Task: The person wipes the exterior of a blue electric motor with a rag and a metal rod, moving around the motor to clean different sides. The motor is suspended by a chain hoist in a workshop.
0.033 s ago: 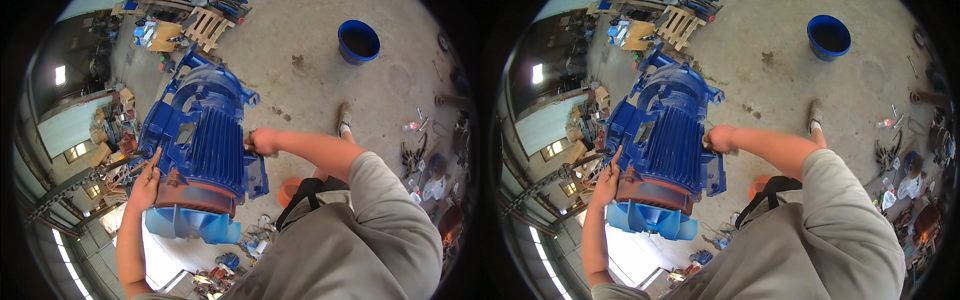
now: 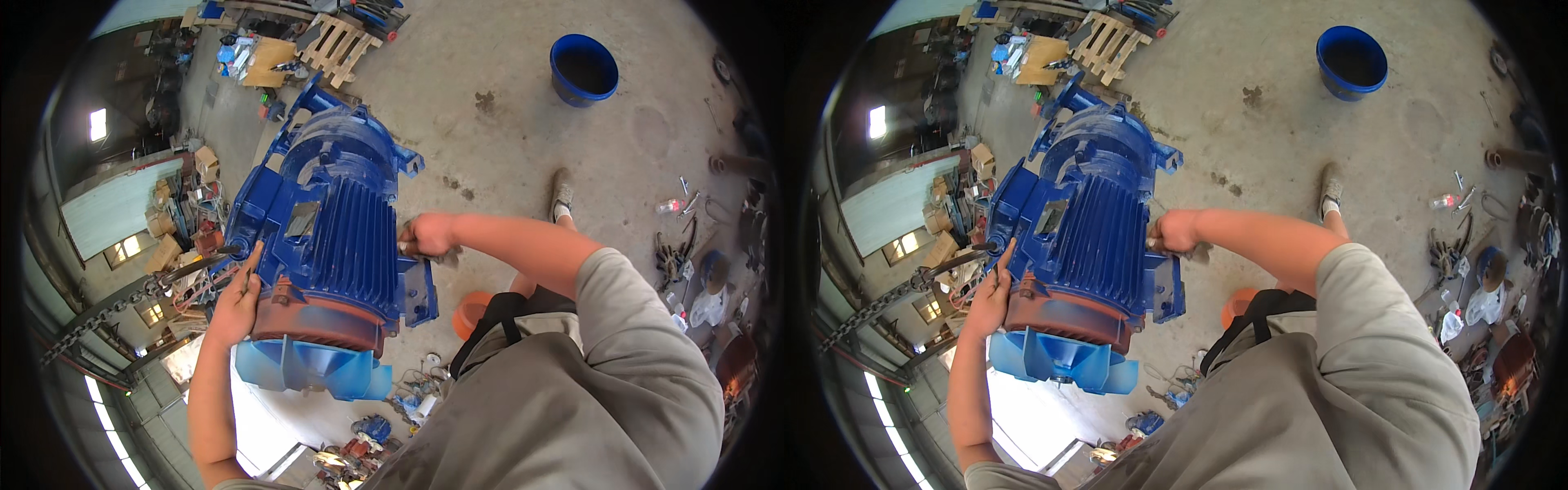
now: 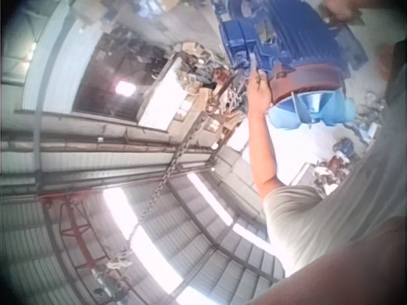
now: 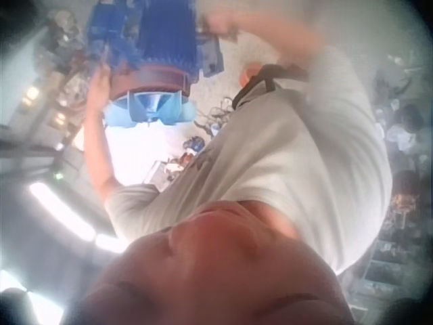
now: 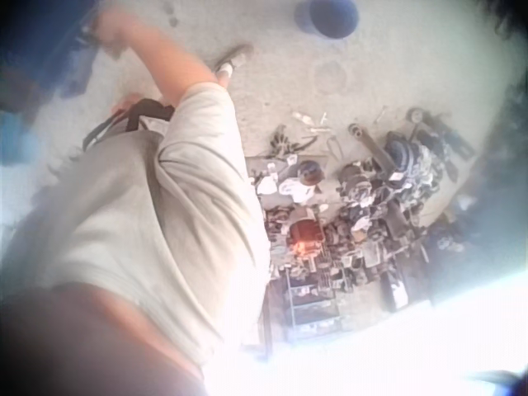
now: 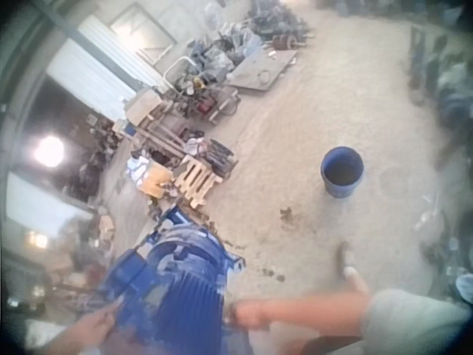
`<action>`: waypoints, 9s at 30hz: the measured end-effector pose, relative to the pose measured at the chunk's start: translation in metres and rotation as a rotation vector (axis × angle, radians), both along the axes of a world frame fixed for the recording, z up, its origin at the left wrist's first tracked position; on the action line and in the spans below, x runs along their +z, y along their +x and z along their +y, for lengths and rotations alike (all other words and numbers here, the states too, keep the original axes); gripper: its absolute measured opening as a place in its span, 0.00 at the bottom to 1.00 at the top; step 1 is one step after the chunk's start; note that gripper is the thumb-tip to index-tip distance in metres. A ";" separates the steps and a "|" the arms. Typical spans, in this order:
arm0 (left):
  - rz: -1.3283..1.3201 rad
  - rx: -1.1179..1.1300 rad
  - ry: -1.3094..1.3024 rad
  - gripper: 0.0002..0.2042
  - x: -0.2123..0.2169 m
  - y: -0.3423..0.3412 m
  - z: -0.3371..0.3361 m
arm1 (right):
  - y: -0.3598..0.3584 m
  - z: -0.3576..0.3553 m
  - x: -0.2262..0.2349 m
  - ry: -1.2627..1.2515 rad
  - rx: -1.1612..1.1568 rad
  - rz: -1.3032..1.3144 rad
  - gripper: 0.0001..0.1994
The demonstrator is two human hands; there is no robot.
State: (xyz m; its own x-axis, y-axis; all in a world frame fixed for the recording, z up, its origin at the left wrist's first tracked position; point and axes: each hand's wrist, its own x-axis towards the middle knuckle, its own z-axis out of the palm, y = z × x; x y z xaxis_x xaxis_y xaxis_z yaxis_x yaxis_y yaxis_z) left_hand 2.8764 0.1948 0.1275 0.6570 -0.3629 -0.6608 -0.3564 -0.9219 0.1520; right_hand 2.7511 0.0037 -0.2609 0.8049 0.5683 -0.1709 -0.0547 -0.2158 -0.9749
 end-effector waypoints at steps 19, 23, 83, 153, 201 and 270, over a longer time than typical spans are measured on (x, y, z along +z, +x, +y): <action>-0.086 -0.125 0.006 0.25 -0.003 -0.005 0.000 | -0.003 -0.006 0.008 -0.262 -0.143 -0.012 0.15; -0.096 -0.147 -0.011 0.24 -0.003 0.000 0.003 | -0.026 -0.035 -0.006 0.274 -0.428 0.014 0.13; -0.128 -0.033 0.010 0.26 -0.011 -0.005 0.021 | -0.071 -0.053 0.103 -0.262 -0.135 -0.131 0.20; -0.201 -0.005 -0.010 0.28 -0.004 -0.022 0.008 | -0.119 -0.066 0.173 -0.254 -0.283 -0.270 0.18; -0.278 0.114 -0.034 0.26 -0.017 -0.024 0.017 | -0.069 -0.066 0.111 0.041 -0.202 -0.040 0.16; -0.228 0.659 0.063 0.34 -0.012 0.009 -0.030 | -0.133 -0.131 0.079 1.082 -0.567 0.424 0.15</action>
